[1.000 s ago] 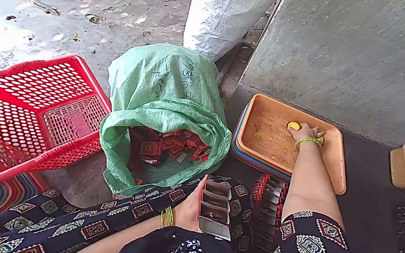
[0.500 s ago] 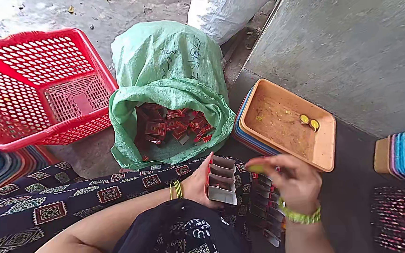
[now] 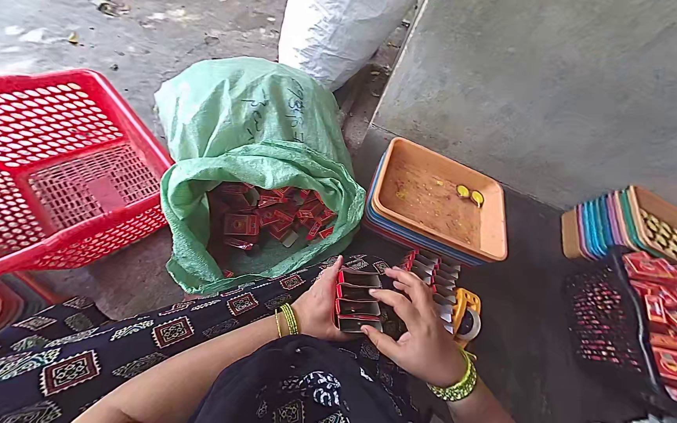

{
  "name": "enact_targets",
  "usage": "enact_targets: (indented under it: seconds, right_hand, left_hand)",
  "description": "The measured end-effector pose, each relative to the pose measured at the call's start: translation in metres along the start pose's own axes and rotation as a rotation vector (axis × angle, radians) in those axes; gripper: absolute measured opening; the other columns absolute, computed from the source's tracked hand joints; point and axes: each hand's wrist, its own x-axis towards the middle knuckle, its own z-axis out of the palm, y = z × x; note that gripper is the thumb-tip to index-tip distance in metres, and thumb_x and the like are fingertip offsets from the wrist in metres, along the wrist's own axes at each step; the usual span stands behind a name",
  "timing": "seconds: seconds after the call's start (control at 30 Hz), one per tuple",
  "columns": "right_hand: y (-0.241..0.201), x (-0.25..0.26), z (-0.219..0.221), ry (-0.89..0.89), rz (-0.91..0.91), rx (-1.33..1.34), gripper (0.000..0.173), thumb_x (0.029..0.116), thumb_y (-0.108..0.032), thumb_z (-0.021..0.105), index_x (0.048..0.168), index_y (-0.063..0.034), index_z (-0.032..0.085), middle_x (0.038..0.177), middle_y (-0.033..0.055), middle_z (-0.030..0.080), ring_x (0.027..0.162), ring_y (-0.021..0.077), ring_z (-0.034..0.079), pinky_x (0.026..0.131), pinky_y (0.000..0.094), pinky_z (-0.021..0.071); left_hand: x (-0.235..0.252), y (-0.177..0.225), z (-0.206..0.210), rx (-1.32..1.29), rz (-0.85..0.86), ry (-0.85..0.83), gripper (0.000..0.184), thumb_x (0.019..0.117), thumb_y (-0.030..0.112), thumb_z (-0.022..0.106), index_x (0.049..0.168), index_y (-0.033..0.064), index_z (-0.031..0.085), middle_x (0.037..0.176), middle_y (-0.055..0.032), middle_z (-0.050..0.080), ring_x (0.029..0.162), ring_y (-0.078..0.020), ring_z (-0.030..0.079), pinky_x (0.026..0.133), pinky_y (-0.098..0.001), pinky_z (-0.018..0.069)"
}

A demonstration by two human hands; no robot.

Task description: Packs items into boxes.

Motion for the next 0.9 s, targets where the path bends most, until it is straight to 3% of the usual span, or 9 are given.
enact_targets:
  seconds: [0.07,0.2,0.3,0.37,0.43,0.57,0.73,0.83,0.9]
  right_hand:
    - [-0.002,0.0,0.0,-0.059,0.074,0.021,0.052,0.0788,-0.031,0.085,0.126,-0.0159,0.069,0.15,0.0218,0.05,0.14,0.0304,0.049,0.111,0.042,0.0501]
    - [-0.012,-0.001,0.0,-0.059,0.102,0.084,0.052,0.074,-0.014,0.086,0.12,-0.0037,0.063,0.147,0.0249,0.051,0.135,0.0301,0.055,0.106,0.0397,0.0546]
    - [-0.016,-0.001,0.001,-0.196,0.177,0.05,0.05,0.0744,-0.015,0.084,0.121,-0.0088,0.065,0.15,0.0187,0.051,0.134,0.0258,0.056,0.105,0.0377,0.0536]
    - [-0.016,-0.002,0.004,-0.254,0.249,0.053,0.049,0.075,-0.019,0.083,0.121,-0.0125,0.068,0.153,0.0162,0.048,0.13,0.0234,0.059,0.099,0.0366,0.0563]
    - [-0.014,-0.003,0.007,-0.223,0.282,0.112,0.05,0.0754,-0.021,0.085,0.122,-0.0131,0.069,0.151,0.0145,0.051,0.126,0.0206,0.061,0.095,0.0357,0.0582]
    - [-0.01,-0.007,0.01,-0.198,0.257,0.179,0.054,0.0795,-0.027,0.087,0.128,-0.0131,0.069,0.144,0.0139,0.056,0.124,0.0195,0.062,0.099,0.0355,0.057]
    - [0.01,-0.031,0.001,-0.121,0.137,0.3,0.035,0.0861,-0.021,0.082,0.115,-0.0027,0.073,0.129,0.0175,0.065,0.121,0.0216,0.064,0.101,0.0342,0.0547]
    - [0.033,-0.061,-0.007,-0.003,0.117,0.496,0.035,0.0852,-0.019,0.083,0.109,0.0045,0.072,0.124,0.0205,0.068,0.122,0.0243,0.063,0.107,0.0373,0.0515]
    - [0.046,-0.083,-0.016,0.058,0.193,0.605,0.037,0.0855,-0.016,0.081,0.114,0.006,0.071,0.125,0.0182,0.068,0.122,0.0215,0.063,0.107,0.0383,0.0524]
  left_hand:
    - [0.002,0.002,0.0,0.019,0.059,-0.012,0.141,0.0631,0.062,0.087,0.154,-0.0138,0.011,0.139,-0.031,0.053,0.135,-0.032,0.052,0.119,-0.0448,0.0391]
    - [0.008,0.012,-0.003,0.074,0.082,-0.067,0.134,0.0646,0.06,0.086,0.153,-0.0127,0.016,0.135,-0.0297,0.056,0.132,-0.034,0.054,0.116,-0.0477,0.0409]
    - [0.009,0.017,-0.004,0.09,0.093,-0.085,0.131,0.0645,0.059,0.086,0.153,-0.0117,0.019,0.132,-0.029,0.057,0.13,-0.0343,0.055,0.114,-0.0478,0.0423]
    - [0.007,0.019,-0.004,0.104,0.101,-0.079,0.129,0.0655,0.056,0.086,0.153,-0.0109,0.018,0.132,-0.0293,0.057,0.129,-0.034,0.055,0.113,-0.0475,0.0427]
    - [0.005,0.019,-0.004,0.104,0.104,-0.076,0.129,0.0681,0.053,0.086,0.154,-0.011,0.014,0.132,-0.0299,0.056,0.13,-0.0335,0.054,0.114,-0.0471,0.0428]
    - [0.001,0.021,-0.003,0.12,0.138,-0.087,0.133,0.0701,0.058,0.084,0.157,-0.0083,0.008,0.136,-0.0315,0.053,0.133,-0.0336,0.053,0.116,-0.0491,0.0397]
    - [0.0,0.042,0.0,-0.032,-0.009,-0.184,0.156,0.055,0.069,0.089,0.157,-0.0108,0.0,0.145,-0.0324,0.046,0.137,-0.0271,0.05,0.116,-0.0405,0.0413]
    - [0.004,0.058,0.004,-0.247,-0.047,-0.254,0.159,0.0538,0.064,0.093,0.159,-0.0043,-0.006,0.145,-0.0237,0.047,0.132,-0.0199,0.054,0.11,-0.0358,0.0494]
    - [0.006,0.061,0.008,-0.365,-0.052,-0.282,0.158,0.0555,0.059,0.095,0.16,0.0005,-0.009,0.148,-0.0204,0.046,0.132,-0.0229,0.055,0.102,-0.039,0.0573]
